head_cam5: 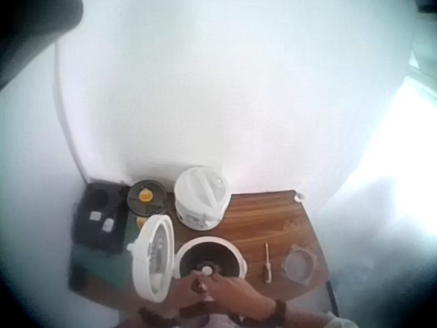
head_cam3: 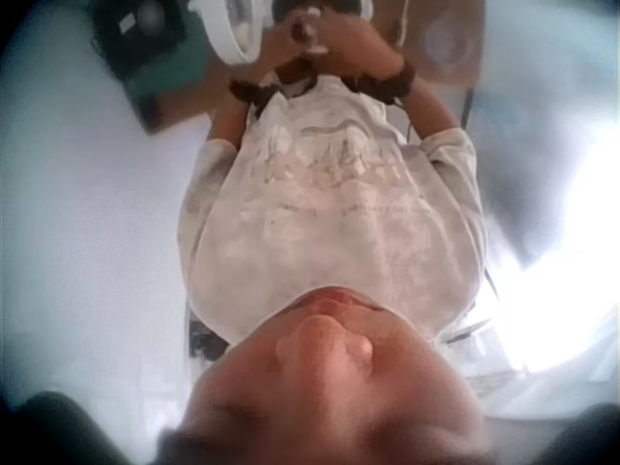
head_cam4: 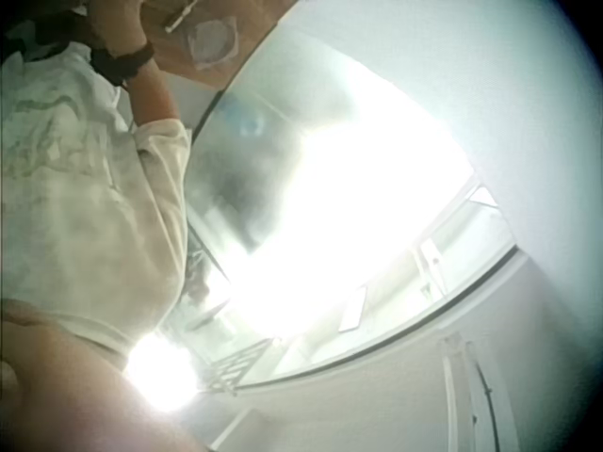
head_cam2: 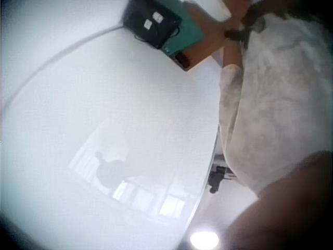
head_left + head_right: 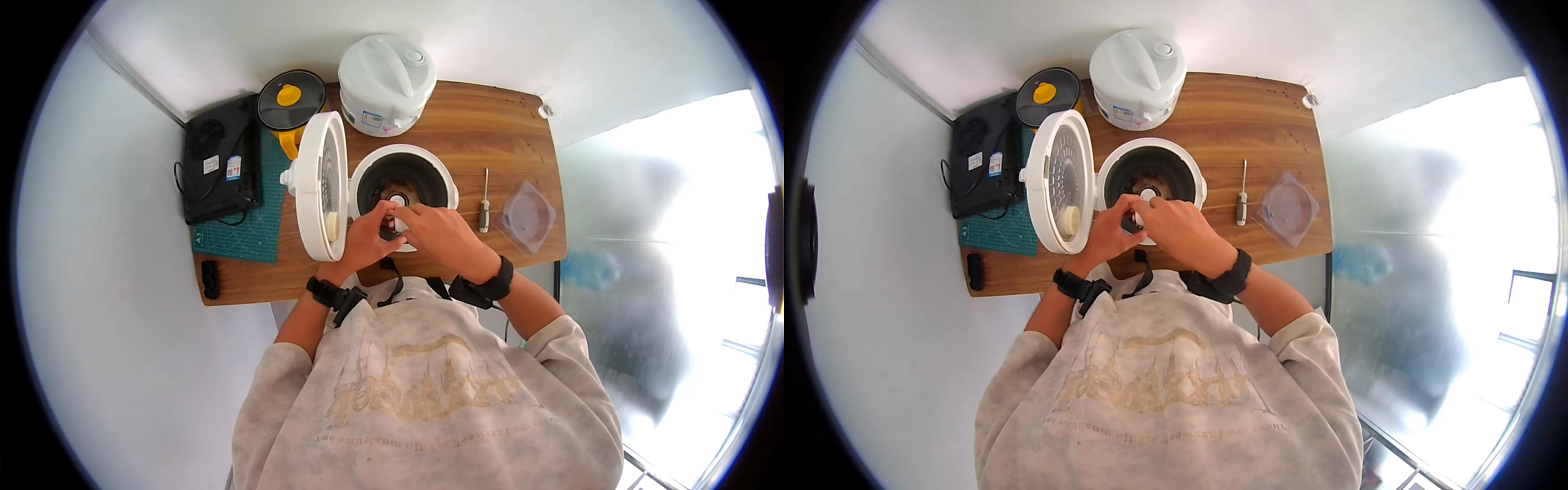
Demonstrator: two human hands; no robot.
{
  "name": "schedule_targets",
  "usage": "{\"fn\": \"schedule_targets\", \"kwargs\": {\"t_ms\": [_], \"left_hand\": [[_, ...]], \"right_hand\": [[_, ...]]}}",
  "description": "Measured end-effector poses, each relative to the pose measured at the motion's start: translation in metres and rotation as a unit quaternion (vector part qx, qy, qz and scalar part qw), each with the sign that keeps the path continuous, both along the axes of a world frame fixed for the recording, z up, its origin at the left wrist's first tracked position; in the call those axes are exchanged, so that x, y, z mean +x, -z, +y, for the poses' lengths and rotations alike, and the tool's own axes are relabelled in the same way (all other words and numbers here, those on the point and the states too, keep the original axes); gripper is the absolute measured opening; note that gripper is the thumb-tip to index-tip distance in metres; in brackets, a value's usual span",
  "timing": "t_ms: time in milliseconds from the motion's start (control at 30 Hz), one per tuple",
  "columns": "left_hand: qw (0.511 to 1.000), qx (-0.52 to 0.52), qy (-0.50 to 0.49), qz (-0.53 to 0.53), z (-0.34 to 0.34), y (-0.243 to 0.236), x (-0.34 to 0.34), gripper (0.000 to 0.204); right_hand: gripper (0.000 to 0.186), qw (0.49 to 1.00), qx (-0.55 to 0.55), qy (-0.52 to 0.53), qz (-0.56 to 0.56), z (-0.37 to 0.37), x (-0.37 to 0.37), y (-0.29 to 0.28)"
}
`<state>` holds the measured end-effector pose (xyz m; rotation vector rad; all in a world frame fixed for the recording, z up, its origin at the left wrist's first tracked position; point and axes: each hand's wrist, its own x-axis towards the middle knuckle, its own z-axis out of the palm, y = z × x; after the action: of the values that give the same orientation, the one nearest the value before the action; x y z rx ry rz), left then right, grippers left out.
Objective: The person uses a screwdriver to remove screws from the lid of a white rice cooker, opens the lid, and then removes a central heating element from the inner pot. The person then reassembles the cooker by placing the element back and closing the lid.
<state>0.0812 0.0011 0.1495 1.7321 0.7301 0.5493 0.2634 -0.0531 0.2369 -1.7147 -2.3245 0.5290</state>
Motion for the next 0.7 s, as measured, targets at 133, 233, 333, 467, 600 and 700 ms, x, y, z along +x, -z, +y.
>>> {"fn": "schedule_targets", "kwargs": {"t_ms": [133,233,333,467,600,700], "left_hand": [[0.999,0.037,-0.012,-0.022,-0.001,0.01,0.0,0.053],[0.999,0.041,-0.005,-0.019,0.0,0.017,-0.002,0.05],[0.998,0.054,-0.006,-0.017,0.0,0.013,-0.001,0.049],[0.999,0.044,-0.015,-0.008,-0.001,0.018,-0.001,0.05],[0.998,0.048,-0.008,-0.028,-0.001,0.016,0.0,0.049],[0.999,0.032,-0.006,0.004,-0.002,0.015,-0.001,0.05]], "right_hand": [[0.035,0.997,-0.051,0.028,-0.057,0.008,-0.007,0.0],[0.047,0.992,-0.049,0.04,-0.109,0.012,-0.012,0.001],[0.048,0.986,-0.082,0.049,-0.14,0.015,-0.012,-0.006],[0.039,0.996,-0.019,0.061,-0.069,0.008,-0.007,-0.012],[0.033,0.998,0.061,-0.009,-0.017,0.0,-0.006,-0.005],[0.033,0.999,0.043,0.001,-0.015,0.005,-0.004,0.001]]}}
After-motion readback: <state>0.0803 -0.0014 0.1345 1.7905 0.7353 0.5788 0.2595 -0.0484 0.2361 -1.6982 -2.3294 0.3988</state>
